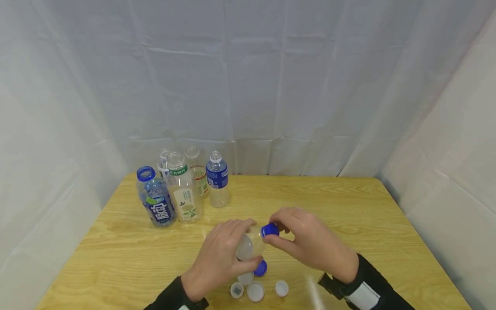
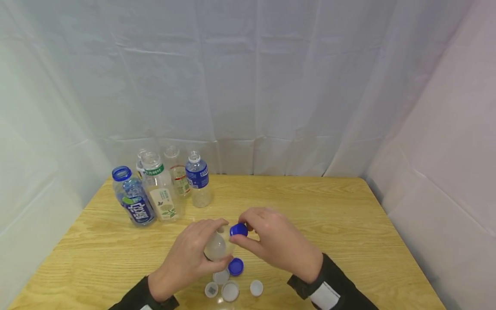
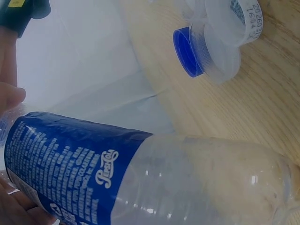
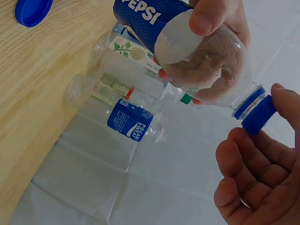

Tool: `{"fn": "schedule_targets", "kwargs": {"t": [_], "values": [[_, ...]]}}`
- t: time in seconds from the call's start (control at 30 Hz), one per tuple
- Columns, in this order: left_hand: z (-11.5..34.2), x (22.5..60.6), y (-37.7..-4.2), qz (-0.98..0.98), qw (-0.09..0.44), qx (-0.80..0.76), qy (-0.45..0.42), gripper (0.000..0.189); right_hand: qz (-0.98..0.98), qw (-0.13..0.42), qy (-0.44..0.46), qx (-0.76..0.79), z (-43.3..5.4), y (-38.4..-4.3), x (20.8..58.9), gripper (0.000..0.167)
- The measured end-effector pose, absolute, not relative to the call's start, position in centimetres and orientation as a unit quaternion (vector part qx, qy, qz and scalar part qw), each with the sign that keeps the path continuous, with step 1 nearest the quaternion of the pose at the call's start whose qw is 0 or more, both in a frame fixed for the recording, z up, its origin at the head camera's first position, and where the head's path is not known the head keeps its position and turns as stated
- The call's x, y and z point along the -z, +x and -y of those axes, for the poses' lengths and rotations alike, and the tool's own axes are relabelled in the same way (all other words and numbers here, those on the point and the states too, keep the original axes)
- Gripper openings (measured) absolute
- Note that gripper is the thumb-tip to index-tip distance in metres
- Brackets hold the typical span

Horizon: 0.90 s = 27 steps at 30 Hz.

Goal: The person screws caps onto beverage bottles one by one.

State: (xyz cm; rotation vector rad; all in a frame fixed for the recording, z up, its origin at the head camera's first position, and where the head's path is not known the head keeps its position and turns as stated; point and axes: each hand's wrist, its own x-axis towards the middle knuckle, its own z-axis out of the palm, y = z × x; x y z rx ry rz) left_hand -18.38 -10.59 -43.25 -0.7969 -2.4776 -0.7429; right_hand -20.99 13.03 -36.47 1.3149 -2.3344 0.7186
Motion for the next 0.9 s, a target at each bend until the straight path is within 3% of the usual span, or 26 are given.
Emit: {"fn": "schedule_targets", "kwargs": {"t": [0.37,0.6,0.77,0.9], "values": [[10.0,43.1,-18.4,0.886,0.242,0.251,-0.306,0.071,0.838,0.259,0.441,-0.191,-12.7,-21.4,37.2,0.043],[10.3,42.6,-18.3,0.900,0.212,0.249,-0.290,0.070,0.846,0.225,0.444,-0.193,-13.2,-21.3,37.0,0.035],[10.5,42.8,-18.5,0.899,0.213,0.251,-0.289,0.070,0.835,0.185,0.481,-0.195,-13.7,-21.1,36.6,0.048],[10.6,43.0,-18.6,0.897,0.216,0.252,-0.292,0.069,0.829,0.170,0.496,-0.196,-14.0,-20.9,36.5,0.048]]}}
